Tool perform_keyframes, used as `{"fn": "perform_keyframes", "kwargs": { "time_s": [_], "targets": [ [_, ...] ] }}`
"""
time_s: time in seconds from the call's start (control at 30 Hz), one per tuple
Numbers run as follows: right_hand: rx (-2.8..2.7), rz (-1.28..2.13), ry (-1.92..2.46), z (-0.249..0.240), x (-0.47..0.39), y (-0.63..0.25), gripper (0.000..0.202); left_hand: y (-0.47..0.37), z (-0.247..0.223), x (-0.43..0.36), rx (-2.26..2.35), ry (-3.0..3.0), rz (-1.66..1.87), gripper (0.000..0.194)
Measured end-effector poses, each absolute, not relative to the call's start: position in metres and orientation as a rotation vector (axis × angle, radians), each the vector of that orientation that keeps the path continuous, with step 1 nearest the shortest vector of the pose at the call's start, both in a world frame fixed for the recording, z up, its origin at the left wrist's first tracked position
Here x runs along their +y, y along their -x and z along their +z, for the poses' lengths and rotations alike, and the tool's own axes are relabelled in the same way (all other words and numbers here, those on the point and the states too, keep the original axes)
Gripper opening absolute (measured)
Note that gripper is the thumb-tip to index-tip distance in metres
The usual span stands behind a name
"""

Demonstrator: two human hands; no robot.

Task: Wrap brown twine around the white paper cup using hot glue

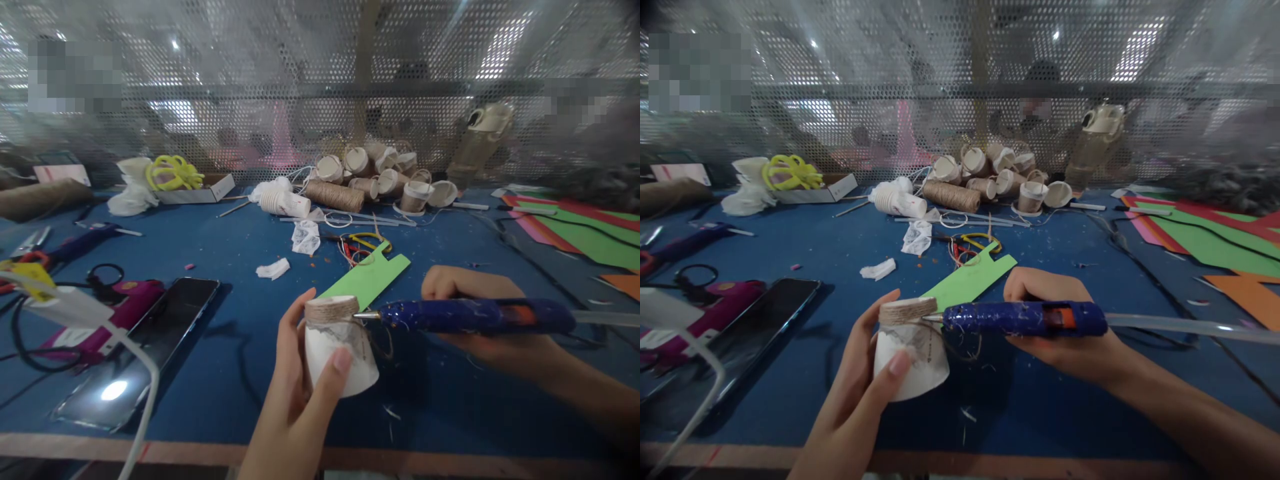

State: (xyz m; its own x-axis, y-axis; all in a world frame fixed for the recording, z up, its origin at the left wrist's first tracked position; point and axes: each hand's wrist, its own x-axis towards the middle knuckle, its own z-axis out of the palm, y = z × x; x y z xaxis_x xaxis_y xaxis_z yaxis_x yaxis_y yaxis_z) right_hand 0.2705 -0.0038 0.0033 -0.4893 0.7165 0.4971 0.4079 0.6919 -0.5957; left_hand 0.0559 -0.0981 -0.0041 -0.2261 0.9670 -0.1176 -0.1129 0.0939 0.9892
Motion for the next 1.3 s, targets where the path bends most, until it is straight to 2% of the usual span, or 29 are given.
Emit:
{"fn": "perform_keyframes", "kwargs": {
  "time_s": [0.2, 1.3],
  "targets": [
    [-2.168, 0.524, 0.874, 0.001, -0.006, -0.274, 0.023, -0.058, -0.006, -0.098, 1.471, -0.964, 1.325, 0.069],
    [-2.166, 0.36, 1.0, 0.001, -0.013, -0.272, 0.024, -0.055, -0.015, -0.091, 1.504, -1.004, 1.409, 0.086]
  ]
}}
